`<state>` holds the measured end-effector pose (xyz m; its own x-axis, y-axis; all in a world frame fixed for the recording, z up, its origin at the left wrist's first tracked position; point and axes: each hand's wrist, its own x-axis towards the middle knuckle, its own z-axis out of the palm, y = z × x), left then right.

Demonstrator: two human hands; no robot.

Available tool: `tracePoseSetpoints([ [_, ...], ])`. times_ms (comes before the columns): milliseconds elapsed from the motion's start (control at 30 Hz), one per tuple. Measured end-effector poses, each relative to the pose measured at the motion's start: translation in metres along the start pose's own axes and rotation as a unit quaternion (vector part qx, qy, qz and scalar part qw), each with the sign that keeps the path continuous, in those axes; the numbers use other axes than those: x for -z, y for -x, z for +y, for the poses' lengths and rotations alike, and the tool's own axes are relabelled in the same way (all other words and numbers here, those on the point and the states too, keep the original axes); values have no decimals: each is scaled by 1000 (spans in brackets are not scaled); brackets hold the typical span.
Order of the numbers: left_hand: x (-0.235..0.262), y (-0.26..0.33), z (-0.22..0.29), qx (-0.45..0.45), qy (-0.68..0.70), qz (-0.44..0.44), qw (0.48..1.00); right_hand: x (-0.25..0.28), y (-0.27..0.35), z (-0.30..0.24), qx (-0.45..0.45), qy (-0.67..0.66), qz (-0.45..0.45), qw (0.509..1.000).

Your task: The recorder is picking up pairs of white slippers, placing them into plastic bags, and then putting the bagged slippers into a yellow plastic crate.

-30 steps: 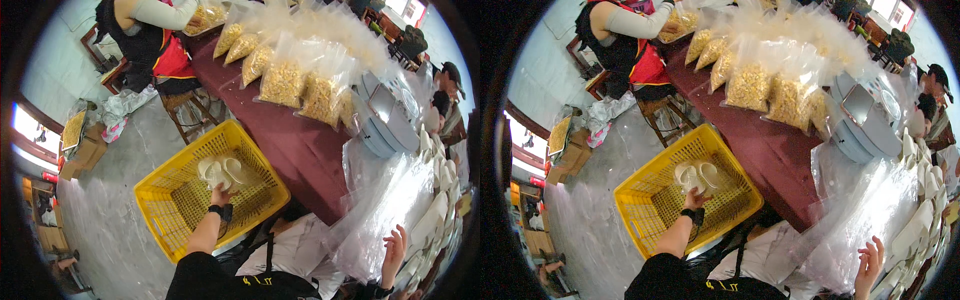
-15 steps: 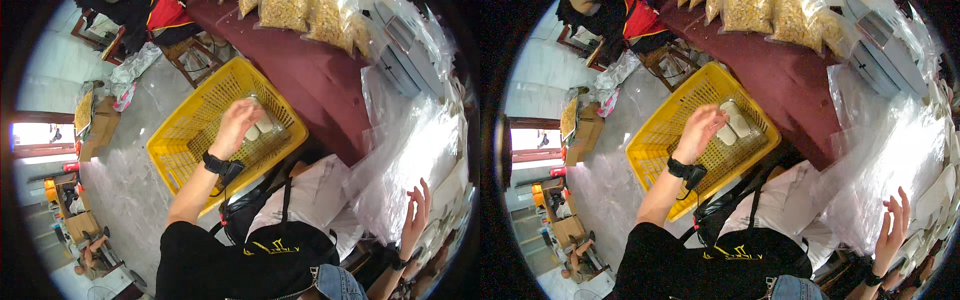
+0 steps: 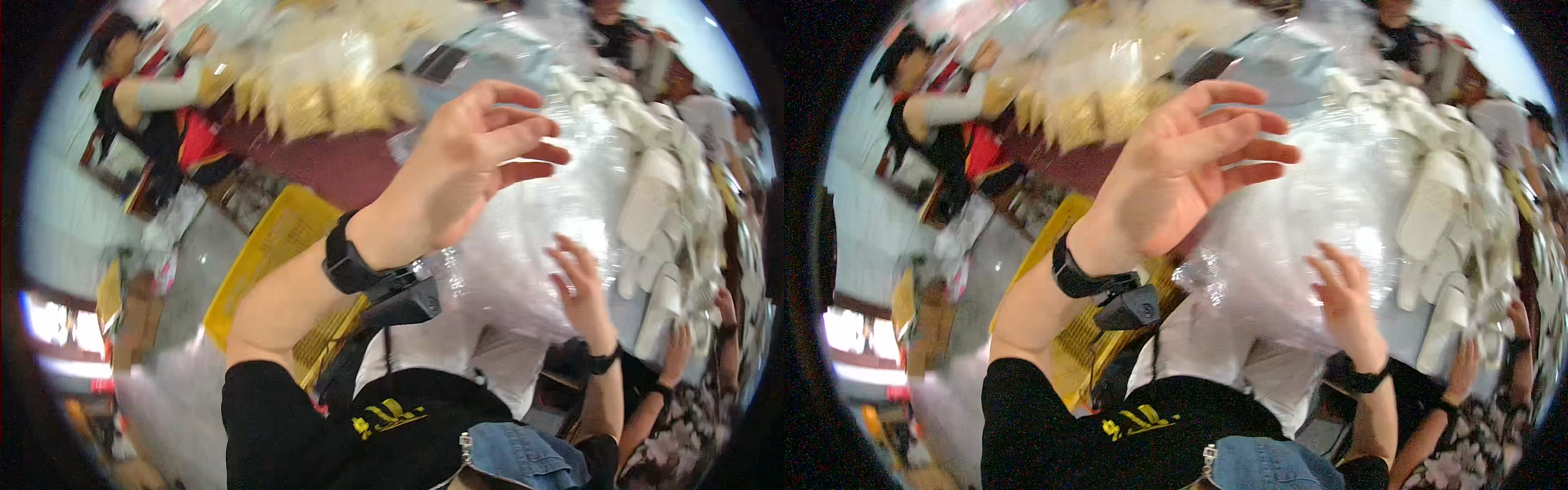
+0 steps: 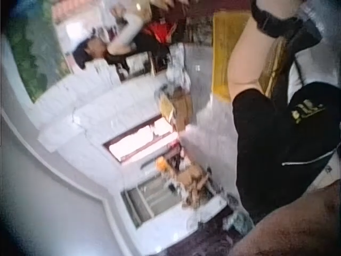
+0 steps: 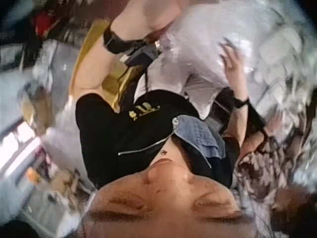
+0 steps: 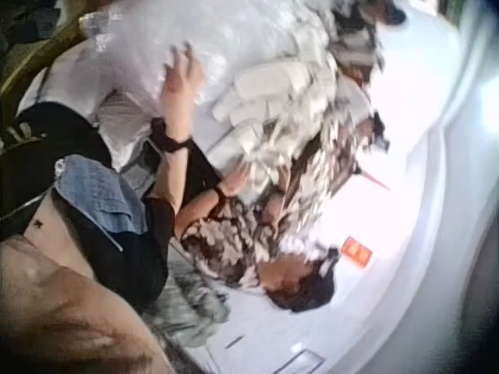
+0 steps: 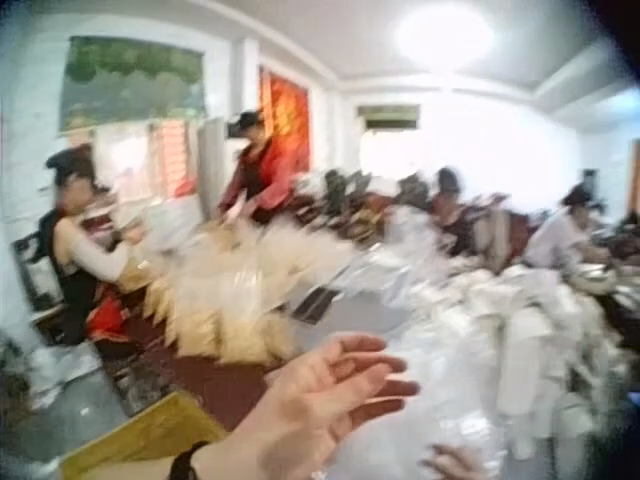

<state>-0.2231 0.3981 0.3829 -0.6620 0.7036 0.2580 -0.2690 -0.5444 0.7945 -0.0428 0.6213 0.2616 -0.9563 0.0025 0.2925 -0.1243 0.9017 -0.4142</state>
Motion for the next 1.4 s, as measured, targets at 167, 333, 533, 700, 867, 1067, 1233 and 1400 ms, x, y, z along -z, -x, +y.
tracePoseSetpoints([
  [167, -53, -55, -5, -11, -6, -91, 996, 23, 11, 10, -8, 4, 82, 997],
  [333, -32, -76, -74, -36, -279, -151, 948, 50, 28, 71, -54, -27, 162, 985],
  [533, 30, -42, -138, -86, -696, -340, 627, 63, 11, 163, -157, 32, 313, 936],
  [700, 50, -15, -164, -65, -769, -395, 499, 39, 6, 198, -221, 122, 296, 921],
  [867, 39, 1, -173, -54, -769, -393, 502, 28, 12, 232, -200, 18, 349, 915],
  [1067, 42, 6, -170, -1, -782, -353, 513, 69, 14, 180, -266, -223, 326, 879],
  [1233, 47, 7, -170, 12, -791, -314, 526, 91, 46, 156, -172, -567, 307, 745],
  [1400, 41, 2, -171, 26, -787, -307, 535, 103, 95, 170, -209, -403, 265, 851],
])
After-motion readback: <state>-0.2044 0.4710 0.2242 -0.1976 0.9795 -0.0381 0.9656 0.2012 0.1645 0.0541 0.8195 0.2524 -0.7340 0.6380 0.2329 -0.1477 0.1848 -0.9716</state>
